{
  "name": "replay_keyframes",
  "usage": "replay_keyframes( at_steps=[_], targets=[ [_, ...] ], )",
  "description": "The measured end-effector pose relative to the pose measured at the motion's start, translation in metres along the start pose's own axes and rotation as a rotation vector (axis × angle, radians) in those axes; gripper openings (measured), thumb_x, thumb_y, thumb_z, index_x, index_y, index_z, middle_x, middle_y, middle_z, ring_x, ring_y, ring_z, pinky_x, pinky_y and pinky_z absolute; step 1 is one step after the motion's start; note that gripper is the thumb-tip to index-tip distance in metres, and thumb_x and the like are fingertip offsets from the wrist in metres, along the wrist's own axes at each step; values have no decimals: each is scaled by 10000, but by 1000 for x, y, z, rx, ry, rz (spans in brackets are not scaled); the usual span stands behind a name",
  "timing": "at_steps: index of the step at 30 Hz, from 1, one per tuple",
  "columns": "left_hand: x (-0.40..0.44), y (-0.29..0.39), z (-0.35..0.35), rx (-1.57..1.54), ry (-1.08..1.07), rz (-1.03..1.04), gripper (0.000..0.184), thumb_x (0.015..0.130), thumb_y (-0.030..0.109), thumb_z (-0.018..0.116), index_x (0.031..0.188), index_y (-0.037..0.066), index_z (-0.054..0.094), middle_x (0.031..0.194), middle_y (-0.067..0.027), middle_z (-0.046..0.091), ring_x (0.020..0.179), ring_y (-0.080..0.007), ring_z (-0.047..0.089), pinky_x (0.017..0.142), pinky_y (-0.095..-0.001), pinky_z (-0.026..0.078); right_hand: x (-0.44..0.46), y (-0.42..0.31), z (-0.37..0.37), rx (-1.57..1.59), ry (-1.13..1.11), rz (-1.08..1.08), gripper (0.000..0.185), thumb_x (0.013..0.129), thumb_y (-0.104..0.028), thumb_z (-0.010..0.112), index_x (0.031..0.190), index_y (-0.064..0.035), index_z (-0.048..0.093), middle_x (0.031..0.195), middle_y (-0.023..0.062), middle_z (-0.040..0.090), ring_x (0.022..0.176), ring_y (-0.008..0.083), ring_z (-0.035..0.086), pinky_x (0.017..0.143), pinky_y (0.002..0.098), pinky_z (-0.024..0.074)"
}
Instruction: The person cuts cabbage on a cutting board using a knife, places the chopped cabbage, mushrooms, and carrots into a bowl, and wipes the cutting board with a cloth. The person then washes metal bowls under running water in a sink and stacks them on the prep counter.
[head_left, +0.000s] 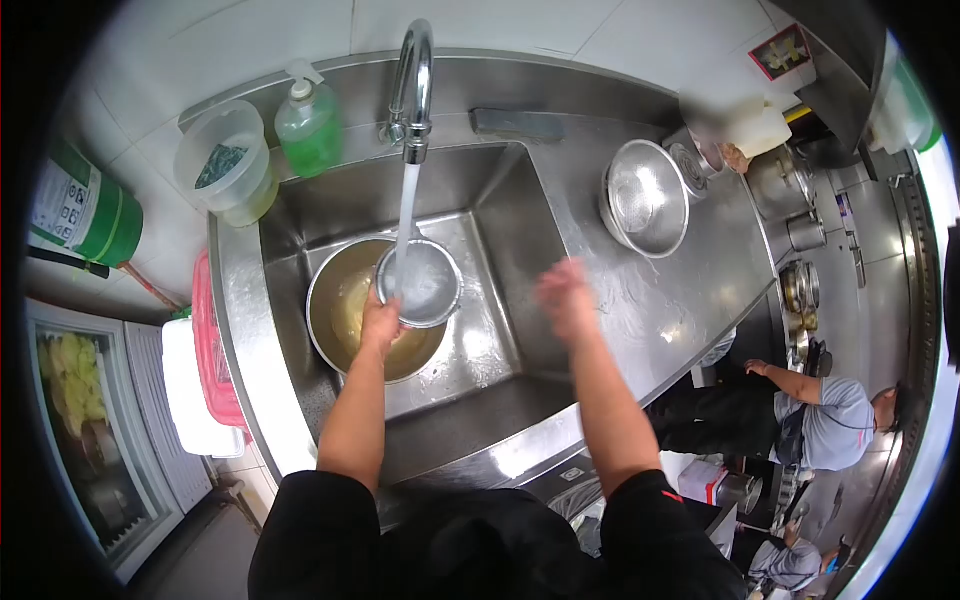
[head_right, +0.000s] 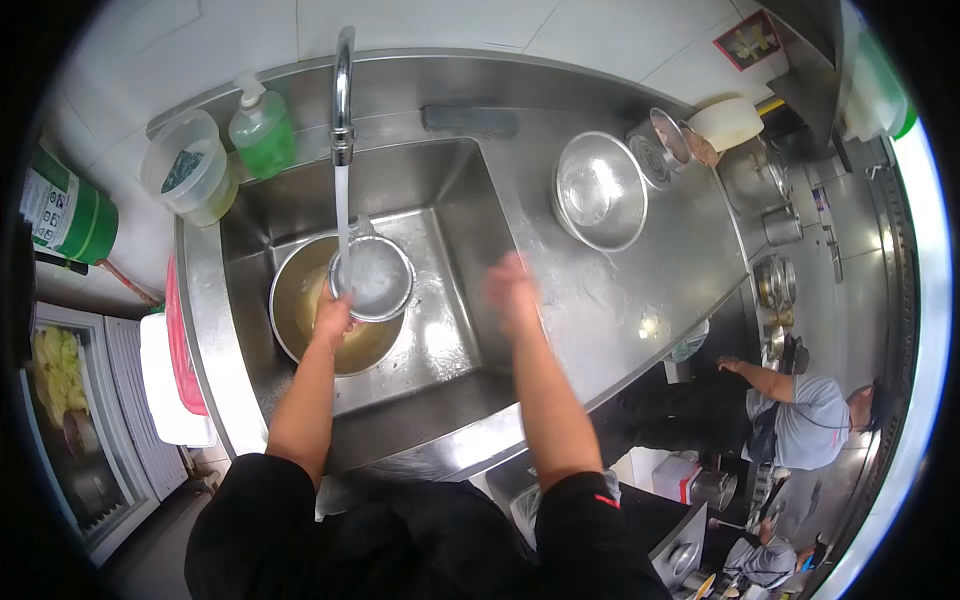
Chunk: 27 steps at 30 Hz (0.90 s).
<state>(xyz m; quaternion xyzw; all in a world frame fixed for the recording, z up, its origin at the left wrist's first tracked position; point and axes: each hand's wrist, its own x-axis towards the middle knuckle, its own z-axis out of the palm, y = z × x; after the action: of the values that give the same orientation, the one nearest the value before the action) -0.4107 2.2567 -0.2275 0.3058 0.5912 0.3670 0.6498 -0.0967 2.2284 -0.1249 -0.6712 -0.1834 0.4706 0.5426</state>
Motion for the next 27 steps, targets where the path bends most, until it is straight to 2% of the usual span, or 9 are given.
replay_keyframes(
  at_steps=[1,4,6,9,10,11,13,18,27],
  targets=[
    [-8,1,7,13,0,62,625,882,210,639,1442,149,367,1000,-167,647,768,-277,685,534,-367,544,-16,9,27,-194,-112,192,672,857,-611,630,1232,-65,519,1103,135,601,964,229,619,822,362,533],
    [-37,4,20,531,10,557,733,878,280,679,1499,172,306,1183,-221,586,1079,-355,609,911,-423,502,-28,60,92,-837,-158,124,954,799,-503,758,1470,11,315,1327,211,515,1172,306,545,937,429,501],
    [-104,70,26,799,2,541,738,904,265,650,1526,162,266,1265,-178,570,1159,-331,571,1019,-398,436,-31,77,97,-532,-133,87,836,748,-366,817,1348,63,424,1274,249,567,1128,345,590,915,427,502],
    [-83,61,8,727,135,623,794,912,303,649,1553,190,194,1355,-169,513,1144,-301,574,920,-380,507,-36,77,107,-596,-90,-42,601,757,-300,776,1188,64,569,1129,280,639,1018,389,646,885,438,506],
    [-75,67,2,340,4,478,763,904,437,634,1539,304,231,1379,-263,438,1147,-370,565,873,-421,529,-35,77,108,-702,-79,-109,530,772,-275,756,1153,59,596,1088,285,654,990,398,654,871,442,510],
    [-77,68,-6,199,-43,219,695,943,439,579,1535,321,233,1289,-205,537,928,-295,658,612,-344,568,-34,75,108,-776,-72,-167,480,785,-262,736,1130,48,612,1064,288,656,991,408,649,873,443,508],
    [-71,61,-8,215,9,141,614,991,403,511,1533,308,238,1091,-140,639,662,-206,643,424,-273,487,-48,50,113,-927,-53,-287,383,809,-235,697,1084,26,644,1017,294,661,992,429,639,877,443,503],
    [-66,36,14,-38,50,-17,488,1031,371,441,1481,215,333,904,-91,654,536,-143,564,397,-282,459,-50,48,110,-855,19,-794,379,881,-128,607,1249,-40,616,1012,232,648,910,406,637,843,436,499],
    [-58,28,21,-73,66,170,498,1027,433,415,1418,125,427,1063,-126,633,832,-200,653,559,-323,560,-51,-14,92,-943,-149,-740,286,878,-39,576,1161,-1,563,1049,266,645,951,432,638,818,460,516]
  ],
)
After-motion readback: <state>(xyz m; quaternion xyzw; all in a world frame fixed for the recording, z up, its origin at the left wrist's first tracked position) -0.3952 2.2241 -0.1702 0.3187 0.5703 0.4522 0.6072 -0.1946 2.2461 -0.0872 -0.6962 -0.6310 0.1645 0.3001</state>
